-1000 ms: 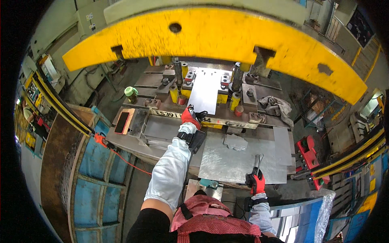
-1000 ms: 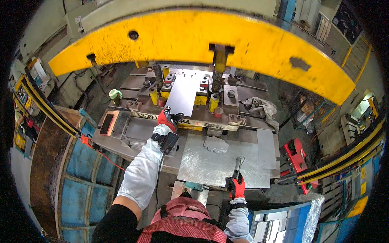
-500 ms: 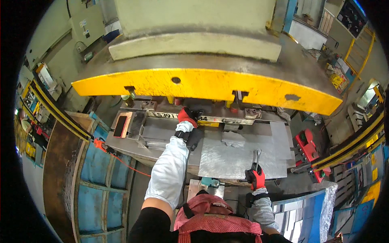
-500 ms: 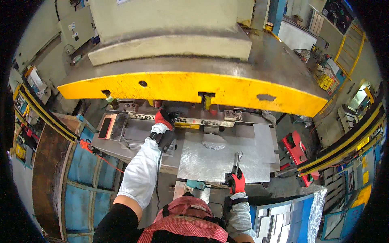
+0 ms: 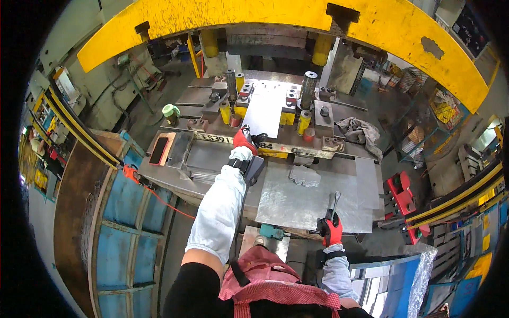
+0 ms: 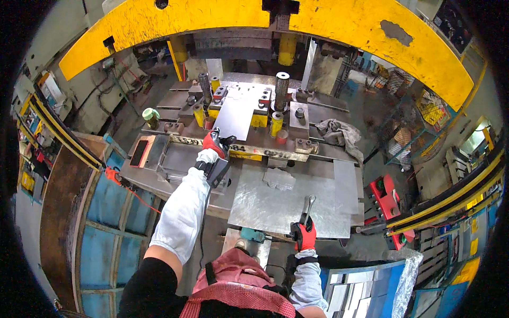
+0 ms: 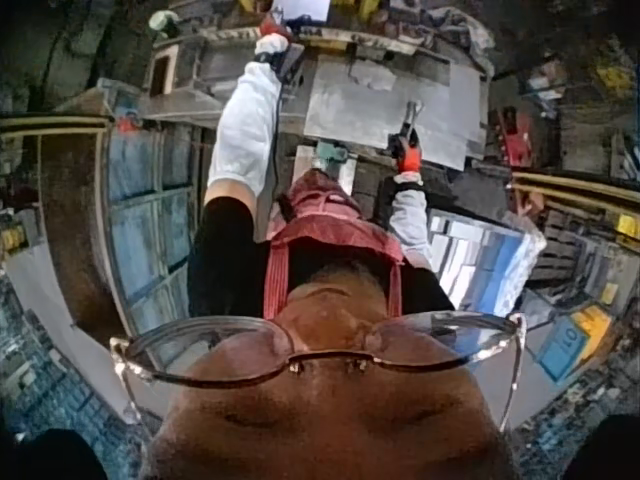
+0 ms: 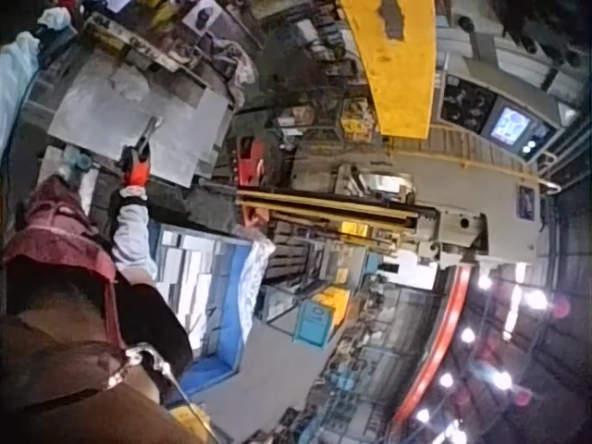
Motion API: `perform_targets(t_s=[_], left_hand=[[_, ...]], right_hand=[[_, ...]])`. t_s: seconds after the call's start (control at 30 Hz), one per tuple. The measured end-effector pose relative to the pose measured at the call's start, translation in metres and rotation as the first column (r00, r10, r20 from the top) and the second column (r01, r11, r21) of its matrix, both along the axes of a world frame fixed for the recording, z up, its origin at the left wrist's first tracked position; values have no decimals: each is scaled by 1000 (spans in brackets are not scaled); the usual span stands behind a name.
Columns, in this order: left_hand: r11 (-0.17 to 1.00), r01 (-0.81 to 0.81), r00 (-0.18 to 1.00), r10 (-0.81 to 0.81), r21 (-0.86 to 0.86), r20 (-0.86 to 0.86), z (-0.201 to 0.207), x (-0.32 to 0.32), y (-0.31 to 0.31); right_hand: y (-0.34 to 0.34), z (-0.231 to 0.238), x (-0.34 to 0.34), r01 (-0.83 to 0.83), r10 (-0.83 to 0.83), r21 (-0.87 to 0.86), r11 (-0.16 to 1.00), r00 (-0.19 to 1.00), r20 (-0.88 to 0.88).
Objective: Placing metal sheets into an industrial press, operating the press, and removing the formed parts.
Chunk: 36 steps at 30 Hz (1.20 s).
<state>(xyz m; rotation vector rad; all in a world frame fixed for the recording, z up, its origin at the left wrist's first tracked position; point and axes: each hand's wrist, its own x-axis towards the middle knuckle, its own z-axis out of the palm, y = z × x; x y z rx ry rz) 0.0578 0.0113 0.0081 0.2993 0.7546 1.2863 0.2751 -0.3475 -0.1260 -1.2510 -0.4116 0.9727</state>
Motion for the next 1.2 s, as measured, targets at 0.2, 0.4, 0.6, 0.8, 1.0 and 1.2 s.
perform_targets(t_s=[0.2, 0.4, 0.6, 0.8, 1.0, 1.2], left_hand=[[960, 56, 931, 49, 274, -362, -58, -36, 33], [999, 13, 992, -7, -51, 122, -11, -13, -2], [988, 124, 964, -141, 88, 227, -9, -7, -9], [994, 110, 968, -104, -16, 227, -17, -16, 3], [992, 102, 983, -89, -77, 160, -4, 1, -8], [983, 141, 948, -168, 115, 270, 1, -20, -16]], right_hand=[[7, 4, -7, -44, 44, -7, 999, 999, -6], [5, 76, -25, -188, 194, 98, 977, 980, -51], [107, 166, -40, -533, 464, 41, 845, 770, 437], [292, 194, -37, -640, 520, 147, 754, 718, 462], [400, 188, -13, -589, 575, -13, 808, 784, 235], [271, 216, -50, -487, 318, 270, 831, 813, 488]])
